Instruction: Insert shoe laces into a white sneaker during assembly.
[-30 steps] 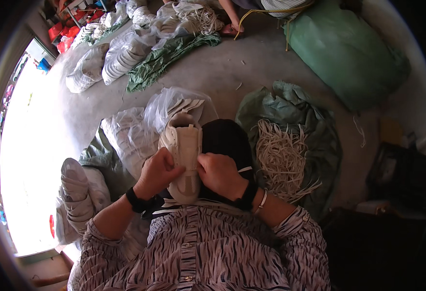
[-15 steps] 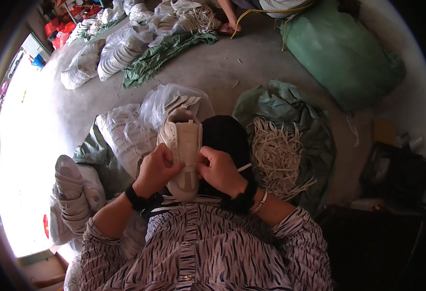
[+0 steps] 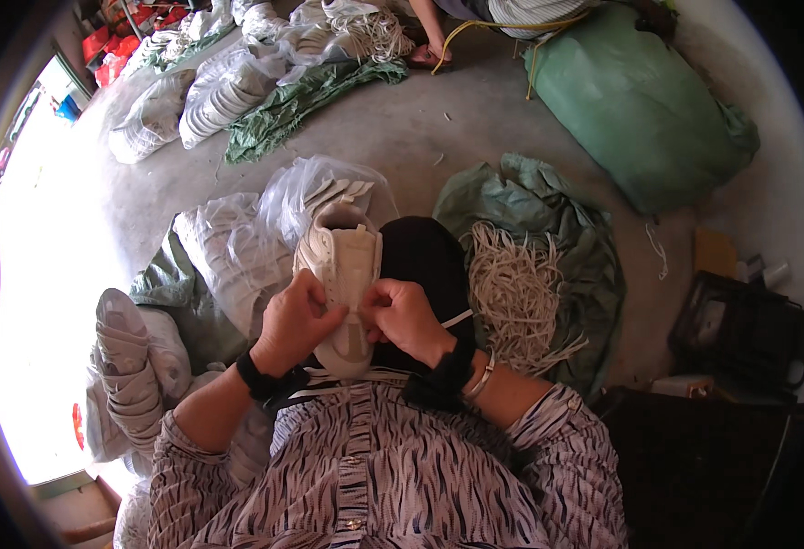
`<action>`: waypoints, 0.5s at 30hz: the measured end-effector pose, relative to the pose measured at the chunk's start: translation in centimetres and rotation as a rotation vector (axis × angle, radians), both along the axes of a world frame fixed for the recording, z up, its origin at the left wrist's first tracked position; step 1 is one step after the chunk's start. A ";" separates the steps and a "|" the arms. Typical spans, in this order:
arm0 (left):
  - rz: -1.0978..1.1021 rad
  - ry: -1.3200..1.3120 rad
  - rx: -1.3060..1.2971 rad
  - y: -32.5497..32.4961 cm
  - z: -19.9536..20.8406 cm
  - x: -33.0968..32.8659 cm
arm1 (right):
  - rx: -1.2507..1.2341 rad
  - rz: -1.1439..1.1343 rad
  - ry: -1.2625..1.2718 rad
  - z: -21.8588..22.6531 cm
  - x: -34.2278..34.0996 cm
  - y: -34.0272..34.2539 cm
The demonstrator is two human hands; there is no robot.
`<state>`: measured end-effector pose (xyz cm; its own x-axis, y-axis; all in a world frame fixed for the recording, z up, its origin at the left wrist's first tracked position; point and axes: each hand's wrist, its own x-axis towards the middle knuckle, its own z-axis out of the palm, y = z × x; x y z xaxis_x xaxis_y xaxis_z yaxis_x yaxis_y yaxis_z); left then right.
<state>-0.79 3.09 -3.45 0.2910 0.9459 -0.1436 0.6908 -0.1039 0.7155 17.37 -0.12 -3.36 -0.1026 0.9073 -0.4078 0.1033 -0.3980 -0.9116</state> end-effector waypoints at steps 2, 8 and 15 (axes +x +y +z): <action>0.003 -0.032 0.044 -0.3 -0.4 -0.3 | -0.113 -0.028 0.074 -0.5 -0.3 -0.1; -0.048 -0.171 0.070 -1.0 -0.5 -1.5 | 0.470 0.047 -0.361 -1.1 -0.5 -1.1; -0.292 0.032 0.414 -2.4 0.0 -1.9 | 0.363 -0.048 -0.294 -1.2 -0.3 -1.4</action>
<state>-2.65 0.72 -3.42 0.5532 0.8052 0.2136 0.6114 -0.5665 0.5525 17.10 -1.54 -4.59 0.0153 0.9975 -0.0688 0.3677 -0.0696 -0.9273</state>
